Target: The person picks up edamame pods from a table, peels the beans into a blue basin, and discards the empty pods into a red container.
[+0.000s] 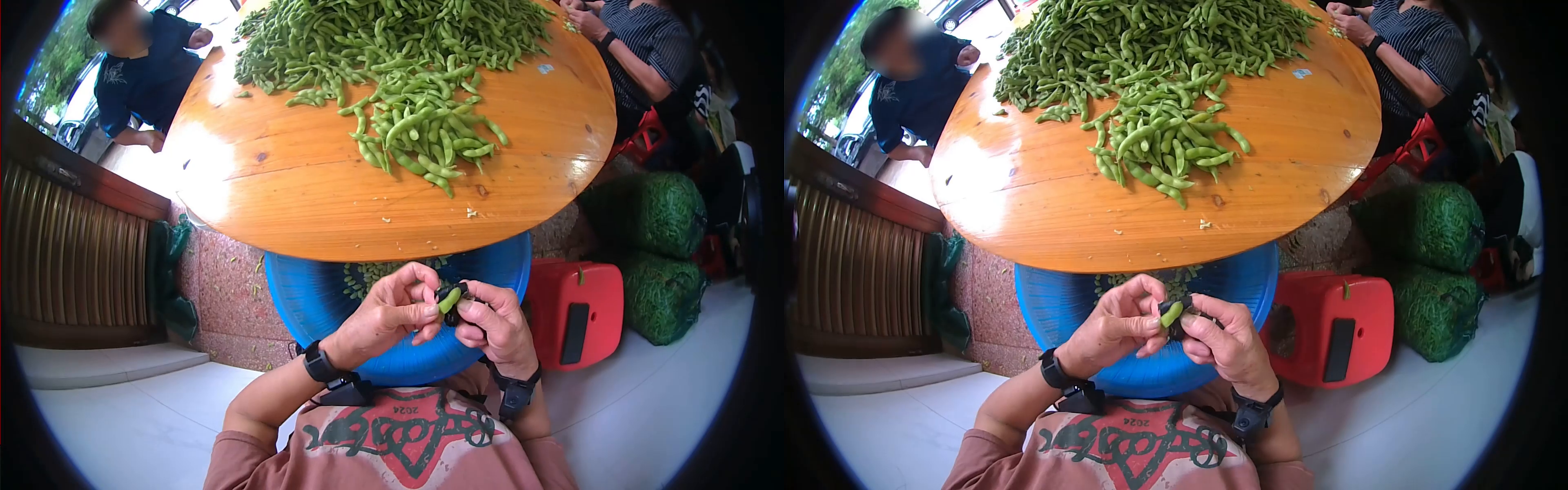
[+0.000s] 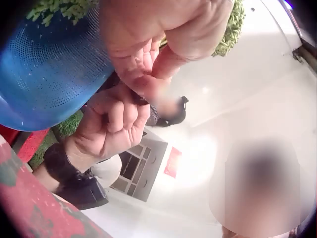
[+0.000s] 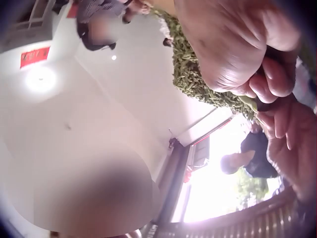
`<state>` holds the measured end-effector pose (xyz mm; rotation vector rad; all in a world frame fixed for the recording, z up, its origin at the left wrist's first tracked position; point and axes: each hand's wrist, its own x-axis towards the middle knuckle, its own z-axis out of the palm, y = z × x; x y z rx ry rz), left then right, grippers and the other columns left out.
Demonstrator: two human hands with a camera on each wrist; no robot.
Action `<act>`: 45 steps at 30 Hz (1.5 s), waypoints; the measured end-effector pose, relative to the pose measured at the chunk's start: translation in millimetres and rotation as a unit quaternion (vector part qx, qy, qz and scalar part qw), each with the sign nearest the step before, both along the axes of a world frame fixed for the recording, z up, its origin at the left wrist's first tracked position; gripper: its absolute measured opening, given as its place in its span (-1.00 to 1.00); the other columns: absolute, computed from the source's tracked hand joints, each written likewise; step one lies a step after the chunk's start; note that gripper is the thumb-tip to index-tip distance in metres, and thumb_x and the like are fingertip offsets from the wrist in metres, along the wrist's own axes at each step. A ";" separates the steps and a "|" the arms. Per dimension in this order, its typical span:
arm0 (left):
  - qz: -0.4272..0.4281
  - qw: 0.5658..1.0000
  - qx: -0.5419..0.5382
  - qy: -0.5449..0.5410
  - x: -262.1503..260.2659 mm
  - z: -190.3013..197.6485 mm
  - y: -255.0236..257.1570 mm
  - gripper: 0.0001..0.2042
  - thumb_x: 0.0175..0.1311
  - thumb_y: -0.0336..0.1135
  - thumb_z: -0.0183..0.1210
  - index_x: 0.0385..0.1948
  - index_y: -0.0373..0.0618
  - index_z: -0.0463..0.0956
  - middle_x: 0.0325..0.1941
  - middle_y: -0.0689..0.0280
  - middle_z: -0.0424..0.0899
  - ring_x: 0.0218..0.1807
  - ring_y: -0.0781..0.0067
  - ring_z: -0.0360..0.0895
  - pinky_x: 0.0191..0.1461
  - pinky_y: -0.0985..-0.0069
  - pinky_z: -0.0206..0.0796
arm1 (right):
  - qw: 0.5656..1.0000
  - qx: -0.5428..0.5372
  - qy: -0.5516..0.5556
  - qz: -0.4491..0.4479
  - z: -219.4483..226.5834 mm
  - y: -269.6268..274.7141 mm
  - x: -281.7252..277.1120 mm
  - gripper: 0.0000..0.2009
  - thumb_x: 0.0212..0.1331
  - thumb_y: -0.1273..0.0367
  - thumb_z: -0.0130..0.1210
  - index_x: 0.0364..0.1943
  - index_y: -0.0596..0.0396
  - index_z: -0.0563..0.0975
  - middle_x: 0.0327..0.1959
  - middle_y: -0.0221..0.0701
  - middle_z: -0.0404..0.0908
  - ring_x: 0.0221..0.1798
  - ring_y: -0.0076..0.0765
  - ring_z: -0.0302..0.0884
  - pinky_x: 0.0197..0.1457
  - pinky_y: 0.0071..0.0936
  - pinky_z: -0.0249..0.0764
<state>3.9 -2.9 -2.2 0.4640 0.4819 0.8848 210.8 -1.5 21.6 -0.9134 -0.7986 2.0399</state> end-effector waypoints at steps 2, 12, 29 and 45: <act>-0.040 0.998 0.000 -0.039 -1.6 -3.8 2.2 -0.73 0.36 -0.47 0.23 0.00 -0.14 0.37 -0.32 0.31 0.61 -0.40 0.47 0.58 -0.41 0.59 0.33 | 0.998 -0.038 0.037 0.017 -1.8 -1.3 4.2 -0.91 0.42 0.48 0.02 -0.21 0.20 0.52 -0.48 -0.59 0.35 -0.56 -0.76 0.18 -0.56 -0.69 0.08; -0.018 0.836 0.278 0.472 9.0 17.3 2.3 -0.84 0.48 -0.37 0.12 -0.04 -0.24 0.51 -0.37 0.32 0.68 -0.30 0.53 0.64 -0.21 0.52 0.47 | 0.896 0.292 -0.334 -0.011 -5.1 -7.8 -6.5 -0.95 0.17 0.55 0.12 -0.32 0.28 0.54 -0.45 -0.21 0.49 -0.43 -0.17 0.50 -0.34 -0.34 0.41; 0.155 0.889 0.241 0.357 32.4 -33.5 -12.0 -0.81 0.44 -0.49 -0.08 -0.03 -0.33 0.43 -0.14 0.25 0.54 -0.25 0.60 0.41 -0.22 0.59 0.35 | 0.743 0.470 -0.455 -0.139 -27.5 -7.8 -43.1 -0.89 0.15 0.64 0.10 -0.24 0.24 0.52 -0.31 -0.16 0.48 -0.30 0.10 0.54 -0.28 -0.15 0.50; -0.066 0.643 0.546 0.533 -11.7 61.6 56.1 -0.87 0.27 -0.49 0.15 -0.20 -0.29 0.56 -0.27 0.04 0.59 -0.15 -0.08 0.60 -0.04 0.14 0.44 | 0.671 0.263 -0.692 -0.046 11.5 -22.5 115.6 -0.75 0.17 0.55 0.09 -0.05 0.31 0.56 -0.50 0.01 0.58 -0.41 0.10 0.60 -0.32 -0.12 0.44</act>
